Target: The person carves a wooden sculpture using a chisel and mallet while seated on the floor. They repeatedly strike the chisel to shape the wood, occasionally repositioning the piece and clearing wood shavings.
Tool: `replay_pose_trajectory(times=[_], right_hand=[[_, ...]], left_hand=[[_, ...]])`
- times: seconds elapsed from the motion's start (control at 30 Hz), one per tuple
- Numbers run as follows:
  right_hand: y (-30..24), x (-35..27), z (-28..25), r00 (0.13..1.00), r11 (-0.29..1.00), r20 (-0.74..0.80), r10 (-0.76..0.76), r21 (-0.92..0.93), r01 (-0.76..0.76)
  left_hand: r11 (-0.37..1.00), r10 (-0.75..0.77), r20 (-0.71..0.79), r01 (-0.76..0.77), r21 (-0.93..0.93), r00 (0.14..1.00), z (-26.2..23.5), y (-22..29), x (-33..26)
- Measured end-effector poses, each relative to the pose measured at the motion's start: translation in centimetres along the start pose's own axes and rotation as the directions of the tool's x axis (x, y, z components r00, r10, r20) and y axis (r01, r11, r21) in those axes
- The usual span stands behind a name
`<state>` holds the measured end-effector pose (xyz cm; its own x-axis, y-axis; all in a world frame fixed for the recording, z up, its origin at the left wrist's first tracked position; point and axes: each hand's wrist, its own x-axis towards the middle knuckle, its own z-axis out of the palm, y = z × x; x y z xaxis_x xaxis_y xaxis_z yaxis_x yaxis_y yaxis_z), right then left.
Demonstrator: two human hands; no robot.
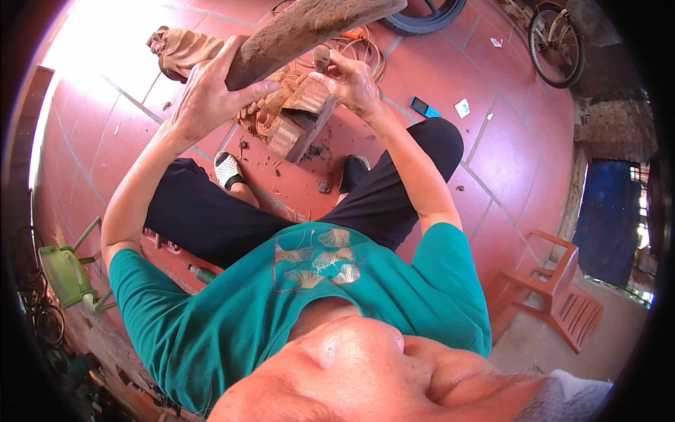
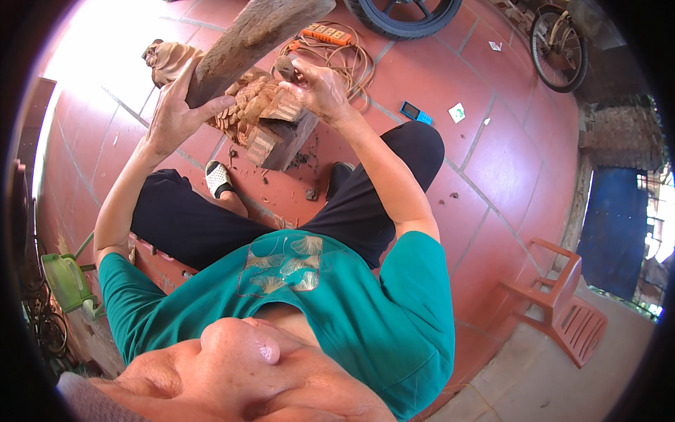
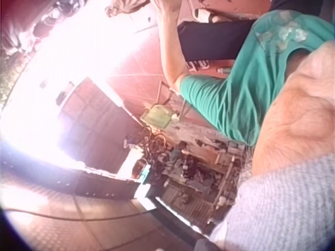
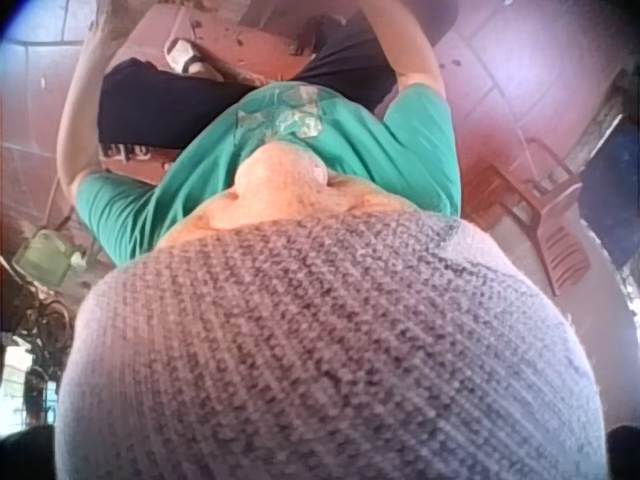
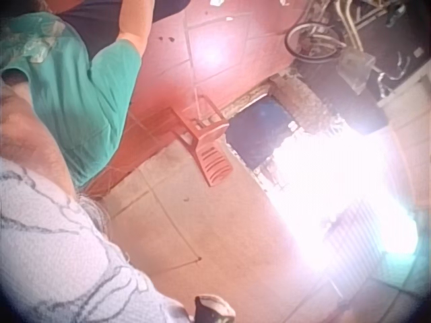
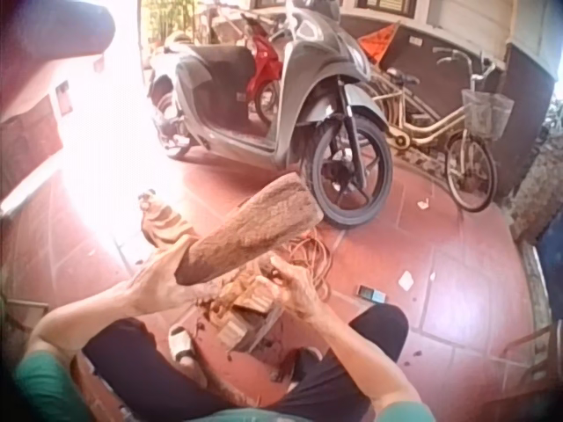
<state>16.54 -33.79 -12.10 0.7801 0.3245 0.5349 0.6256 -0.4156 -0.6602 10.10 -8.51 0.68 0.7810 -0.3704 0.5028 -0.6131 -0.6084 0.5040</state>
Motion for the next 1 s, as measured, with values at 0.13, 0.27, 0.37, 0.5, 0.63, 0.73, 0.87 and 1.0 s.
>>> replay_pose_trajectory(times=[0.13, 0.27, 0.37, 0.5, 0.63, 0.73, 0.87, 1.0], right_hand=[[0.9, -0.2, 0.0, 1.0, 1.0, 0.012, -0.015, 0.014, 0.015], [0.9, -0.2, 0.0, 0.999, 0.999, -0.024, -0.024, 0.044, 0.025], [1.9, -0.4, 0.5, 0.998, 0.997, -0.068, -0.003, 0.077, 0.009], [-0.8, 1.4, -1.8, 0.957, 0.954, -0.078, 0.281, 0.127, -0.27], [-0.8, 2.0, -4.0, 0.887, 0.815, -0.235, 0.398, 0.534, -0.224], [-0.3, 1.4, -3.1, 0.92, 0.918, -0.166, 0.355, 0.248, -0.31], [0.5, 0.2, -2.4, 0.959, 0.964, -0.106, 0.263, 0.052, -0.259], [-1.8, 0.4, -2.9, 0.945, 0.942, 0.005, 0.328, 0.073, -0.327]], left_hand=[[0.967, -0.117, 0.286, 0.044, 0.249, 0.951, 0.7, -2.0, -0.5], [0.894, -0.445, 0.443, 0.358, 0.269, 0.778, -0.6, -1.6, 1.0], [0.934, -0.35, 0.288, 0.309, 0.18, 0.891, -1.0, -2.3, 0.4], [0.988, -0.139, 0.111, 0.131, 0.076, 0.984, -1.1, -3.0, -0.5], [0.988, -0.121, 0.133, 0.106, 0.114, 0.984, -0.8, -3.7, -0.5], [0.993, -0.114, 0.128, 0.109, 0.045, 0.985, -0.4, -3.8, -0.4], [0.993, -0.086, 0.137, 0.075, 0.086, 0.987, -0.2, -3.5, 0.0], [0.989, -0.109, 0.16, 0.092, 0.114, 0.981, -0.1, -3.9, -0.3]])
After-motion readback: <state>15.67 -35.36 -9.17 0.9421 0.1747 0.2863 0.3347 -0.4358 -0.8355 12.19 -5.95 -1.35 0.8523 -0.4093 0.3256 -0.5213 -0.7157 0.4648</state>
